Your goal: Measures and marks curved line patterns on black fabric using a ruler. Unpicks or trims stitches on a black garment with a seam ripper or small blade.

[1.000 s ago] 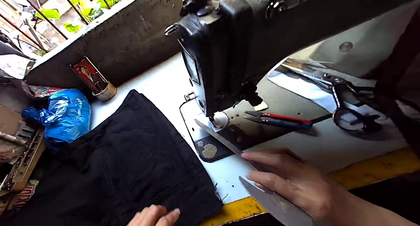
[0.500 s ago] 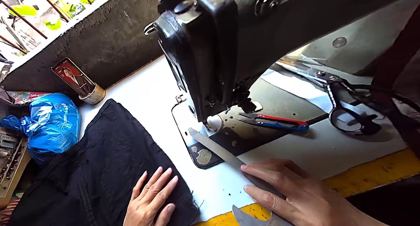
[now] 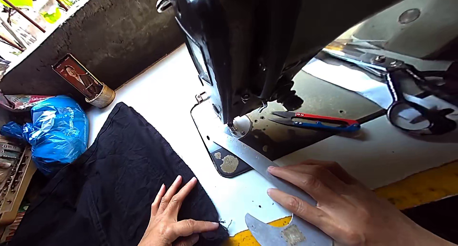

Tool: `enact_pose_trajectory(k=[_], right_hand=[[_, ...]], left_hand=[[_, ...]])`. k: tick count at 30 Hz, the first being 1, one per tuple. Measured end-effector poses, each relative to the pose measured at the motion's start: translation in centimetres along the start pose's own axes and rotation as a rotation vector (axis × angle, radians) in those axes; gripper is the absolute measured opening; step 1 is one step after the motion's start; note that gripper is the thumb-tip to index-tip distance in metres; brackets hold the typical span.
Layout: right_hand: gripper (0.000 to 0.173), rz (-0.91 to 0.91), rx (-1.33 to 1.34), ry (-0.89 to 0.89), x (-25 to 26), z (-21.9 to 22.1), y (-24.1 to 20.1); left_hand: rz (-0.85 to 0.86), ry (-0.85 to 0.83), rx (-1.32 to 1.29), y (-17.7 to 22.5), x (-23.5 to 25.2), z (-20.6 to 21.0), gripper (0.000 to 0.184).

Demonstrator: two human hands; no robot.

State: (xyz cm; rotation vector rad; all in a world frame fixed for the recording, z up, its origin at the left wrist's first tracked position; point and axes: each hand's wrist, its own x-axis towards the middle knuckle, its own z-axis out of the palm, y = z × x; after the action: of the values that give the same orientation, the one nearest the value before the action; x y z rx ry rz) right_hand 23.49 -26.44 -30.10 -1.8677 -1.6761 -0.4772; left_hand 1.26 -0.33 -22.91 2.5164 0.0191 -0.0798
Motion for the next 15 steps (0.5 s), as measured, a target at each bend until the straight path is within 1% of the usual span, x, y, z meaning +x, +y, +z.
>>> enact_pose_trajectory(k=[1,2,4,5,7,15], right_hand=[[0.028,0.002,-0.002,0.0,0.0,0.0,0.0],[0.028,0.004,0.0,0.001,0.0,-0.1,-0.1],[0.027,0.001,0.004,0.004,0.0,-0.1,0.0],[0.027,0.004,0.003,0.001,0.0,-0.1,-0.1],[0.027,0.007,0.008,-0.001,0.0,-0.2,-0.1],[0.026,0.02,0.02,-0.02,-0.1,-0.3,-0.1]], left_hand=[[0.004,-0.008,0.005,0.1,0.0,0.0,0.033],[0.003,0.018,-0.021,0.3,0.0,0.1,0.029],[-0.001,0.125,-0.112,0.2,-0.2,0.8,0.013],[0.008,0.171,-0.136,0.0,-0.3,1.2,0.01],[0.034,0.195,-0.138,-0.2,-0.5,1.4,0.011],[0.054,0.157,-0.092,-0.2,-0.5,1.3,0.011]])
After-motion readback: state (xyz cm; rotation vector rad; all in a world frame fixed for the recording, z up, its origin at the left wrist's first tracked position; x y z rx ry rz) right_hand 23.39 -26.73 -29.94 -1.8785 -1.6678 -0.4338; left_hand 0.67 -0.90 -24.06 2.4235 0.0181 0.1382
